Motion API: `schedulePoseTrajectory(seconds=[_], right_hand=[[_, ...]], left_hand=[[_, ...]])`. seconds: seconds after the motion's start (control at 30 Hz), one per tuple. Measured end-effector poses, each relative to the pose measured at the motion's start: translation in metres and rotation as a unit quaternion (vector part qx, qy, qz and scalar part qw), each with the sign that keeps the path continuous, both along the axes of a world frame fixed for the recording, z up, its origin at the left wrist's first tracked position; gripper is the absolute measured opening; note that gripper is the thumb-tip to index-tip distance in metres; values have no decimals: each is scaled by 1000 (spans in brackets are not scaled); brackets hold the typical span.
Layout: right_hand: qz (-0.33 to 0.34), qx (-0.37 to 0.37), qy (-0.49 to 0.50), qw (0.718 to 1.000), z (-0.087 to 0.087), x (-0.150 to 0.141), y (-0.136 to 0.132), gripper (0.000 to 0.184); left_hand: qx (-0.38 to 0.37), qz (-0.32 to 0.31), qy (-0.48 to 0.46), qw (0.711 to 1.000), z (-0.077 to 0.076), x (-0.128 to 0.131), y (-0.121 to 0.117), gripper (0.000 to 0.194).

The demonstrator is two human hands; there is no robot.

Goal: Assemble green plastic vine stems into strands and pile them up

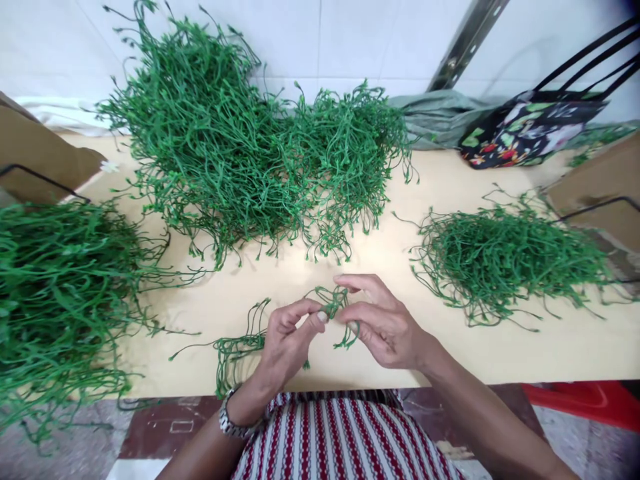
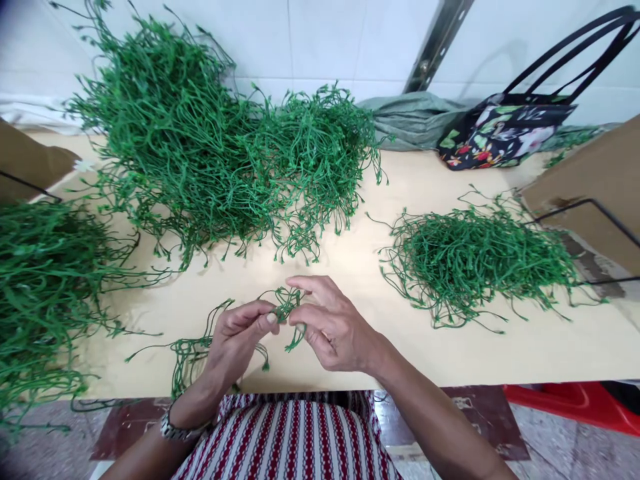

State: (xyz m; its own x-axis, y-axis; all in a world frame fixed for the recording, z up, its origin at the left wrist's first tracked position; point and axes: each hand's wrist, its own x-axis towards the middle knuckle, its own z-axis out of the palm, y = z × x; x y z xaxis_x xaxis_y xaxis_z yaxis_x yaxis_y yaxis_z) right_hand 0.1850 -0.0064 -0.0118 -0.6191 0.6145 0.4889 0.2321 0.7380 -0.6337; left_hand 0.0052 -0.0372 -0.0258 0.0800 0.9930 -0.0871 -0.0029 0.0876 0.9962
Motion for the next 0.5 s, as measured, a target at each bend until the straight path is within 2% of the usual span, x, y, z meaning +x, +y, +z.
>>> schedulePoseTrajectory(seconds=[0.07,0.17,0.33,0.5], right_hand=[[-1,-7,-3,1000,-1,1,0,21],[-2,-16,13,1000,-3,-2,-2,21],[3,-41,24,999,-4,-4,-3,31],[49,-103,66,991,-2,-2,-6,37]], left_hand=[[0,19,15,1000,2,2,-2,13],[49,59,45,996,3,5,-3,6],[148,33,69,986,-2,4,1,21],[184,44,127,974,-2,3,4,22]])
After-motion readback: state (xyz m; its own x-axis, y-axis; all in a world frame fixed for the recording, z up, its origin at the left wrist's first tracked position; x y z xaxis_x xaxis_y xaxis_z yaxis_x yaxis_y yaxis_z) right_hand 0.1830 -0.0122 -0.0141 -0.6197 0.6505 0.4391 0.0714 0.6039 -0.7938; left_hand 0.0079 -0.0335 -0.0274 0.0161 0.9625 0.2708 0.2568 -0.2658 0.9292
